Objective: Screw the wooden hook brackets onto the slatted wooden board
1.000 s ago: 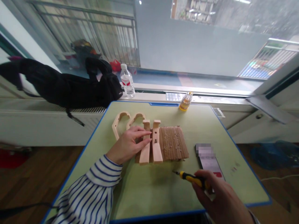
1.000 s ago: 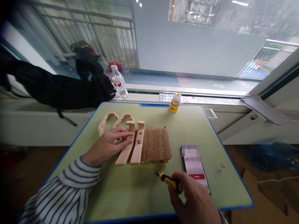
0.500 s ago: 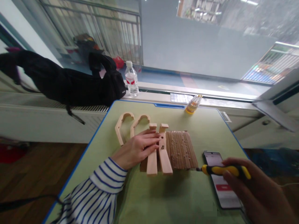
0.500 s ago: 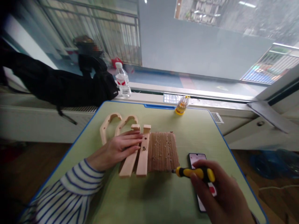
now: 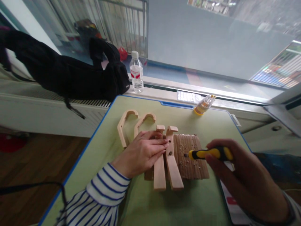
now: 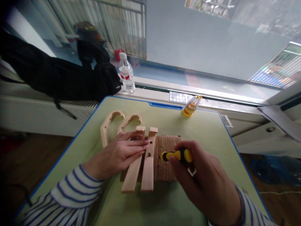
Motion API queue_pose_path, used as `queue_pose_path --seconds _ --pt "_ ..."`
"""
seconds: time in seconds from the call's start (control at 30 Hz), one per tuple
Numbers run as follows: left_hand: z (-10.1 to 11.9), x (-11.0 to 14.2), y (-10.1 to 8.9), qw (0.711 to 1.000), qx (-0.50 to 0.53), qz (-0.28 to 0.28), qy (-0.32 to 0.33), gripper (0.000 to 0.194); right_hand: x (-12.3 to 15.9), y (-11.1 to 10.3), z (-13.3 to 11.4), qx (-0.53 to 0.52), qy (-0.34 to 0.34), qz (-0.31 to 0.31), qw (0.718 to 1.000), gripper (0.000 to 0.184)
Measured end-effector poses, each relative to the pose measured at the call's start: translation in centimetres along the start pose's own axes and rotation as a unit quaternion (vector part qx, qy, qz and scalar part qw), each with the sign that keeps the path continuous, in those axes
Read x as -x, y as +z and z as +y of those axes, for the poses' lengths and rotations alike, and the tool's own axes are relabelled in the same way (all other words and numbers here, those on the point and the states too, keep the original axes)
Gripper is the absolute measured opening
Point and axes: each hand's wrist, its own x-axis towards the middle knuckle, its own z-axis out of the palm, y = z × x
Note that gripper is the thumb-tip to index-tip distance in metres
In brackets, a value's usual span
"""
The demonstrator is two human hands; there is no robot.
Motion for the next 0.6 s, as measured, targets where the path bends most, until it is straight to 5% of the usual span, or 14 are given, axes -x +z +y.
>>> queue_pose_path --seconds 0.6 --pt "0.1 0.2 -0.2 1.0 -0.005 -0.021 -0.022 0.03 -3.3 1.0 -1.6 -0.003 -0.075 -0.055 0.996 0.011"
